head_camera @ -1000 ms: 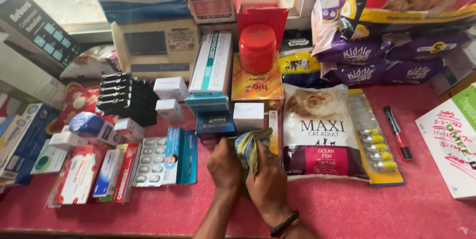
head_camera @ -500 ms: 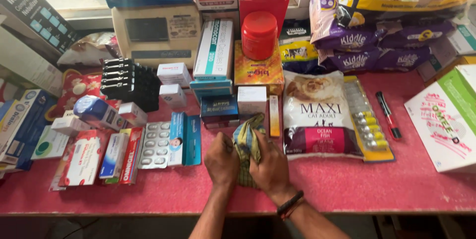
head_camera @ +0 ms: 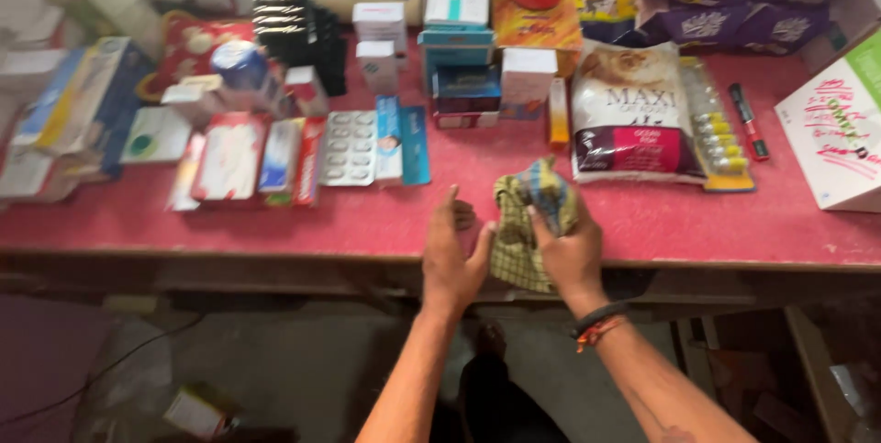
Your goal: The recorder is cleaning and organizing various medicine boxes and strips from a shipping box onto a pharmacy counter.
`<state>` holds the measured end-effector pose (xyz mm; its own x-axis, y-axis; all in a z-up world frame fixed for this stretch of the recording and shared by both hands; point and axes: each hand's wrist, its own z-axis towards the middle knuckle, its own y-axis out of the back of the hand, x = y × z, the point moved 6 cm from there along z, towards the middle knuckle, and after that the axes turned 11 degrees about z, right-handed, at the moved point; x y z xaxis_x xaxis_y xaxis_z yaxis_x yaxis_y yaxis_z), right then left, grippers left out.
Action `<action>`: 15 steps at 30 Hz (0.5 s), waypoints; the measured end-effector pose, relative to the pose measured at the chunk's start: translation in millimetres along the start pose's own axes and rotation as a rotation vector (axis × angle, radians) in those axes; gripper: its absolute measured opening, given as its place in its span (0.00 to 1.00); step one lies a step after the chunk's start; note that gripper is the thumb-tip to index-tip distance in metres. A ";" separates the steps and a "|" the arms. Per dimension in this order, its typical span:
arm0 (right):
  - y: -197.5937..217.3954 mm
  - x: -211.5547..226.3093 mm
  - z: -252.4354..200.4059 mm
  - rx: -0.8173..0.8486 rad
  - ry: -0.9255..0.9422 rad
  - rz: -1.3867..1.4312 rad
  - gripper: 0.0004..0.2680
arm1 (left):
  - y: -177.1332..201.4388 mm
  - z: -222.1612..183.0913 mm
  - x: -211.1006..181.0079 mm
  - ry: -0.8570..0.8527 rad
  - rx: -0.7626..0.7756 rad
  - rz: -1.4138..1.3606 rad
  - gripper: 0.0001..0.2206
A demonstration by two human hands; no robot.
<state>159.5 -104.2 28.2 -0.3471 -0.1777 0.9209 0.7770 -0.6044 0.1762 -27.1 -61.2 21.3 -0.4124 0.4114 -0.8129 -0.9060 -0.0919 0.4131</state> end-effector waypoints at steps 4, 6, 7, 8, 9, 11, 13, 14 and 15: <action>1.6 18.3 -39.8 0.023 -0.076 0.115 0.15 | 43.8 -44.3 -34.5 -0.101 0.028 0.090 0.40; -5.9 34.3 -61.5 0.105 -0.173 0.034 0.12 | 59.2 -71.8 -52.6 -0.124 0.156 0.220 0.51; -7.7 38.6 -78.1 0.133 -0.162 0.040 0.12 | 65.5 -86.9 -55.2 -0.112 0.130 0.230 0.51; -17.9 45.7 -94.8 0.223 -0.123 0.123 0.13 | 73.0 -100.8 -54.8 -0.080 0.137 0.247 0.52; -27.0 52.9 -112.5 0.313 -0.086 0.205 0.15 | 80.2 -115.1 -54.5 -0.048 0.144 0.263 0.53; -42.9 64.4 -140.9 0.467 -0.140 0.233 0.15 | 97.6 -142.2 -45.4 0.055 0.045 0.266 0.47; -49.1 64.6 -174.7 0.627 -0.192 0.251 0.16 | 115.6 -176.4 -41.3 0.160 -0.061 0.266 0.42; -52.3 68.7 -188.8 0.667 -0.094 0.308 0.21 | 130.9 -191.5 -41.0 0.207 -0.129 0.264 0.37; -55.1 72.9 -202.0 0.704 0.003 0.368 0.26 | 145.6 -205.7 -41.4 0.251 -0.200 0.263 0.31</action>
<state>-14.7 -240.7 15.4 -0.0039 -0.2731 0.9620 0.9912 0.1263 0.0398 -161.6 -278.1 30.6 -0.6202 0.1190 -0.7754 -0.7574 -0.3485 0.5523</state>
